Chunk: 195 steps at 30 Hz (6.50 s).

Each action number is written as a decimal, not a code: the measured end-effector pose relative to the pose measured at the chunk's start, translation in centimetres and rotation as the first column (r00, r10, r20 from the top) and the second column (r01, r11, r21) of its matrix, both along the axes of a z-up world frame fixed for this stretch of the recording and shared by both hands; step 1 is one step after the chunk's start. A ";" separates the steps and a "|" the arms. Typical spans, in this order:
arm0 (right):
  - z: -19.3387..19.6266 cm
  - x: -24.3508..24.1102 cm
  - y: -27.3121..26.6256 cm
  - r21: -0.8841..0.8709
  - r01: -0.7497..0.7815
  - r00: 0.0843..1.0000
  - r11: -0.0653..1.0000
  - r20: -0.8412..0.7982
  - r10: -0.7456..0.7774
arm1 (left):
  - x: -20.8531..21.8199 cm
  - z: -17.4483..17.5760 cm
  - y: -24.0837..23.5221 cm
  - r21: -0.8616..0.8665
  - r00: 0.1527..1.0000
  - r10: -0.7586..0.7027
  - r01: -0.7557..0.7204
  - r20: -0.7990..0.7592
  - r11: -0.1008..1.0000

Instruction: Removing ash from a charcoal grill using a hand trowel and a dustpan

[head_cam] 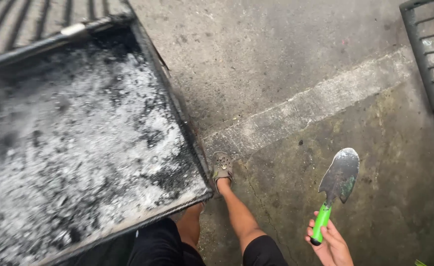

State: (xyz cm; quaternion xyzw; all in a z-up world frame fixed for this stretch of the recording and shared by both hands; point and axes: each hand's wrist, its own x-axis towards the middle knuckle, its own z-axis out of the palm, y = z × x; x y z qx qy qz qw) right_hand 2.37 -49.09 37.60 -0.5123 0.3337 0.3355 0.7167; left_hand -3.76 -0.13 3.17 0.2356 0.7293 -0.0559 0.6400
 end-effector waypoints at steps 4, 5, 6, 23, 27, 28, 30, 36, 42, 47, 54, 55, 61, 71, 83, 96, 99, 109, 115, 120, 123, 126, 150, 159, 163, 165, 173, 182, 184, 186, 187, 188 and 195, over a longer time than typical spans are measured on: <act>1.7 0.9 5.9 0.154 -0.223 0.974 0.963 0.072 0.215 | -5.3 4.5 4.1 0.072 0.993 0.115 -0.113 -0.025 0.991; 2.7 0.9 8.2 0.016 -0.312 0.943 0.950 0.130 0.308 | -9.3 6.6 4.9 0.093 0.985 0.161 -0.155 -0.059 0.983; 3.6 0.5 10.6 -0.123 -0.387 0.897 0.914 0.180 0.404 | -13.3 8.9 5.6 0.116 0.974 0.208 -0.197 -0.093 0.974; 7.4 5.3 53.6 -0.939 -0.307 -0.287 0.156 0.247 0.925 | -51.5 44.9 -8.2 0.242 0.793 0.582 -0.538 -0.178 0.807; 6.7 4.6 55.3 -0.937 -0.347 -0.368 0.038 0.174 0.913 | -50.7 50.3 -9.2 0.268 0.804 0.592 -0.560 -0.051 0.784; 8.5 3.6 55.4 -0.939 -0.343 -0.380 0.035 0.173 0.909 | -50.2 51.4 -9.1 0.266 0.797 0.602 -0.571 -0.046 0.776; 11.7 1.4 55.2 -0.896 -0.439 -0.446 -0.068 0.152 0.882 | -49.1 53.8 -9.1 0.293 0.780 0.626 -0.597 -0.004 0.747; 7.2 0.2 55.8 -0.850 -0.501 -0.602 -0.164 0.205 0.772 | -48.0 52.9 -11.5 0.444 0.708 0.695 -0.668 0.129 0.597; 10.0 -3.9 60.7 -0.822 -0.503 -0.678 -0.265 0.185 0.712 | -45.1 53.2 -12.6 0.521 0.569 0.810 -0.738 0.140 0.428; 9.3 -4.2 63.8 -0.797 -0.498 -0.737 -0.342 0.181 0.651 | -42.6 53.4 -12.9 0.547 0.520 0.844 -0.746 0.126 0.378; 5.9 -3.0 66.9 -0.548 -0.687 -0.662 -0.477 0.201 0.722 | -41.4 55.3 -11.7 0.577 0.538 0.843 -0.688 -0.002 0.440; 5.9 -2.8 66.4 -0.538 -0.686 -0.666 -0.490 0.194 0.720 | -41.3 55.7 -11.9 0.574 0.532 0.847 -0.689 -0.016 0.443; 6.4 -0.8 65.5 -0.211 -0.917 -0.387 -0.338 0.267 0.882 | -39.5 57.3 -8.0 0.651 0.652 0.757 -0.557 -0.042 0.516; 18.5 2.0 64.2 -0.250 -0.924 -0.358 -0.291 0.288 0.888 | -35.3 56.1 1.6 0.626 0.840 0.500 -0.278 -0.209 0.729; 22.5 -5.5 59.3 -0.966 -0.254 -0.910 -0.057 0.219 0.351 | -30.9 55.9 5.9 0.608 0.865 0.494 -0.346 -0.088 0.714; 17.1 -1.1 67.3 -0.843 -0.529 -0.577 0.100 0.443 0.686 | -34.0 56.5 3.4 0.624 0.777 0.626 -0.460 -0.062 0.632; 10.7 0.7 68.7 -0.859 -0.506 -0.509 0.082 0.374 0.775 | -35.4 56.9 2.3 0.624 0.753 0.655 -0.480 -0.067 0.616; 12.9 -6.8 66.5 -0.776 -0.630 -0.549 -0.046 0.402 0.733 | -39.5 57.0 -2.3 0.660 0.669 0.743 -0.552 -0.016 0.510; 11.7 -4.9 64.7 -0.779 -0.576 -0.713 -0.247 0.331 0.618 | -41.0 58.0 -4.8 0.661 0.614 0.789 -0.584 -0.021 0.472; 9.6 -4.7 64.4 -0.761 -0.576 -0.714 -0.299 0.291 0.637 | -41.8 57.3 -6.7 0.661 0.576 0.817 -0.614 0.003 0.431; 11.2 -4.1 64.3 -0.660 -0.656 -0.678 -0.366 0.302 0.670 | -41.9 57.0 -7.3 0.660 0.568 0.823 -0.616 -0.008 0.431; 7.4 -3.8 66.0 -0.290 -0.864 -0.479 -0.412 0.217 0.851 | -41.6 57.9 -7.0 0.655 0.575 0.818 -0.611 -0.018 0.445; 23.6 -2.4 64.1 -0.560 -0.759 -0.593 -0.333 0.382 0.709 | -32.3 51.6 4.7 0.669 0.816 0.575 -0.398 -0.055 0.628; 24.5 -5.0 61.2 -0.962 -0.269 -0.933 -0.036 0.251 0.259 | -30.7 56.2 6.1 0.630 0.772 0.635 -0.510 0.035 0.586; 23.8 -4.8 60.6 -0.961 -0.271 -0.939 0.045 0.275 0.206 | -30.9 56.4 6.0 0.630 0.772 0.635 -0.506 0.026 0.589; 23.2 -4.2 60.4 -0.937 -0.349 -0.907 0.034 0.346 0.241 | -30.9 56.3 5.9 0.632 0.786 0.618 -0.490 0.023 0.601; 19.3 0.0 60.5 -0.604 -0.797 -0.497 -0.019 0.637 0.589 | -32.6 53.6 5.1 0.642 0.790 0.612 -0.454 -0.031 0.618; 12.1 9.1 53.7 -0.565 -0.820 -0.205 0.090 0.437 0.876 | -37.6 53.9 1.3 0.674 0.679 0.734 -0.546 0.009 0.497; 12.2 8.8 52.3 -0.555 -0.830 -0.218 0.044 0.397 0.891 | -38.2 55.1 0.6 0.671 0.667 0.745 -0.563 0.023 0.482; 11.6 8.5 51.3 -0.546 -0.835 -0.282 -0.063 0.327 0.902 | -38.9 56.6 0.1 0.674 0.655 0.756 -0.567 0.020 0.473; 11.8 8.7 50.9 -0.546 -0.835 -0.280 -0.063 0.325 0.903 | -39.7 55.7 -0.6 0.673 0.657 0.754 -0.566 0.018 0.476; 11.9 8.9 50.5 -0.530 -0.846 -0.265 -0.056 0.326 0.907 | -40.5 54.8 -1.2 0.678 0.647 0.762 -0.568 0.016 0.467; 15.3 11.3 50.5 -0.552 -0.831 -0.254 -0.064 0.276 0.927 | -41.5 55.6 -3.6 0.673 0.615 0.789 -0.591 0.017 0.446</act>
